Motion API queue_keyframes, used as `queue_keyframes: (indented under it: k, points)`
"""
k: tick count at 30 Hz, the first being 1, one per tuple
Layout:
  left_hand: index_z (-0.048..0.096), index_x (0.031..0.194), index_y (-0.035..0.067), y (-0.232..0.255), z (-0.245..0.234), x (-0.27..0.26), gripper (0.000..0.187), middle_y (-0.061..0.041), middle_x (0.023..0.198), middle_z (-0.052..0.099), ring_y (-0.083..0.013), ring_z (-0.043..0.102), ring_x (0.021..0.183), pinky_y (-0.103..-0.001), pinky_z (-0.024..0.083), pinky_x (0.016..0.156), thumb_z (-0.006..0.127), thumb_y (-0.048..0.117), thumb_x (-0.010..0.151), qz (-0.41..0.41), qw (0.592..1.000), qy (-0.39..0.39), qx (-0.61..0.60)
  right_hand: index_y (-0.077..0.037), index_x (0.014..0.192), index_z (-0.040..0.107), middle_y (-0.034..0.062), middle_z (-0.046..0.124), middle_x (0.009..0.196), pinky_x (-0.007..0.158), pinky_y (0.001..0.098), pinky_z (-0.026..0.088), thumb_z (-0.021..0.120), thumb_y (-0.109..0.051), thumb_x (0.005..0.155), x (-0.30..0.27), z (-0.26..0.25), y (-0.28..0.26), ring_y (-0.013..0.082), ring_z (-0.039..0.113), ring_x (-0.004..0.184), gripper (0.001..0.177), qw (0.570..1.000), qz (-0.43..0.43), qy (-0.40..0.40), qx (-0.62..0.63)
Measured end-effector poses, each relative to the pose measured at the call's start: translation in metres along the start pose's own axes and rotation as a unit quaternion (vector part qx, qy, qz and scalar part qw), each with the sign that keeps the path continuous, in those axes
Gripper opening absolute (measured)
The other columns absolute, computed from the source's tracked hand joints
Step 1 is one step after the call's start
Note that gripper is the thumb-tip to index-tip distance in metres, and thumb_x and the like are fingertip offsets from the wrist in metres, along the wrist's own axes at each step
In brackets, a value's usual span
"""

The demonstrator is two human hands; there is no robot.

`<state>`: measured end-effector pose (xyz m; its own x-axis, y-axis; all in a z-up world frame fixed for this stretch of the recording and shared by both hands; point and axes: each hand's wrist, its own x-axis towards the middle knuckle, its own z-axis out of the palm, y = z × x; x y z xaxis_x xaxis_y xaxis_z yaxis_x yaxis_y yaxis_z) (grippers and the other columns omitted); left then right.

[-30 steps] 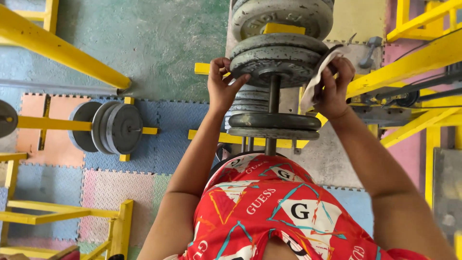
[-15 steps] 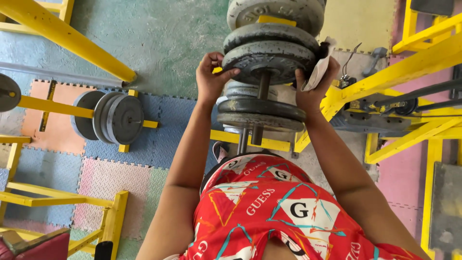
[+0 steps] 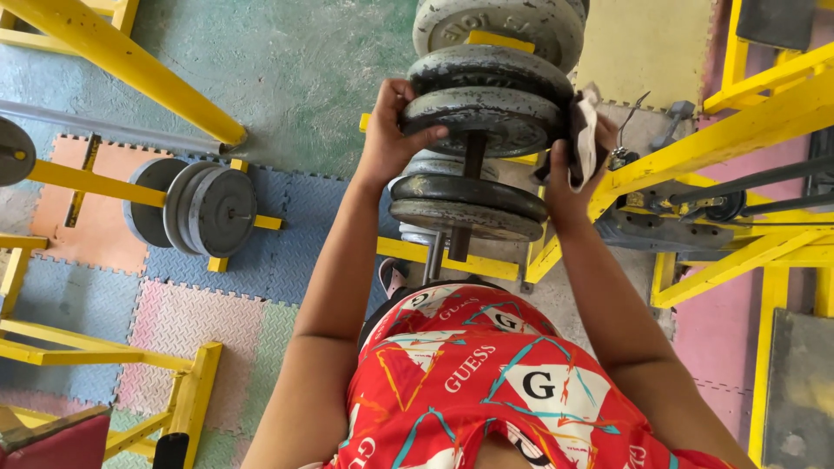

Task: Cleaning and wiping down weight plates on a gym machine using a cloth.

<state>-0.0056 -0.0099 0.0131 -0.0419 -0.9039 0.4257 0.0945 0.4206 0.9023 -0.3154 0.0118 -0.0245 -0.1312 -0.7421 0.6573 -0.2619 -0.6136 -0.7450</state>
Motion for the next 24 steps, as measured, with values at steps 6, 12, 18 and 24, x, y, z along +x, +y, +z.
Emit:
queue_keyframes:
  k: [6, 12, 18, 24]
  points:
    - [0.067, 0.114, 0.002, 0.001, 0.005, 0.005, 0.037, -0.001, 0.102, 0.071, -0.0086, 0.064, 0.095, -0.028, 0.057, 0.084, 0.089, 0.01, 0.087, -0.066, 0.997, -0.016, 0.029, -0.006, 0.134, 0.07, 0.0128, 0.066, 0.131, 0.106, 0.0417, 0.051, 0.083, -0.013, 0.092, 0.084, 0.017, -0.135, 0.034, 0.061, 0.121, 0.045, 0.947, -0.148, -0.177, -0.222]
    - [0.068, 0.108, 0.001, -0.007, 0.006, 0.004, 0.04, 0.001, 0.093, 0.073, -0.0079, 0.066, 0.087, -0.027, 0.059, 0.079, 0.091, 0.017, 0.08, -0.07, 0.997, -0.006, -0.011, -0.005, 0.134, 0.065, 0.0119, 0.064, 0.135, 0.108, 0.0377, 0.057, 0.083, -0.01, 0.098, 0.068, 0.015, -0.125, 0.0261, 0.067, 0.126, 0.04, 0.98, -0.06, -0.138, -0.127]
    - [0.071, 0.102, 0.0, 0.002, 0.006, 0.01, 0.044, 0.002, 0.091, 0.071, -0.0066, 0.064, 0.085, -0.026, 0.057, 0.078, 0.096, 0.021, 0.073, -0.044, 0.999, -0.028, 0.005, -0.002, 0.133, 0.059, 0.0054, 0.066, 0.123, 0.106, 0.0319, 0.051, 0.086, -0.009, 0.093, 0.008, 0.007, -0.016, 0.0154, 0.062, 0.118, 0.049, 0.994, 0.086, -0.067, 0.025]
    - [0.072, 0.102, 0.003, 0.02, 0.002, 0.005, 0.041, 0.002, 0.092, 0.07, -0.0077, 0.064, 0.086, -0.026, 0.056, 0.078, 0.096, 0.022, 0.074, -0.039, 0.996, -0.07, 0.039, -0.004, 0.122, 0.067, 0.0009, 0.065, 0.12, 0.105, 0.0279, 0.047, 0.057, -0.014, 0.094, 0.045, 0.007, -0.113, 0.0117, 0.061, 0.116, 0.032, 0.968, 0.171, -0.153, 0.1]
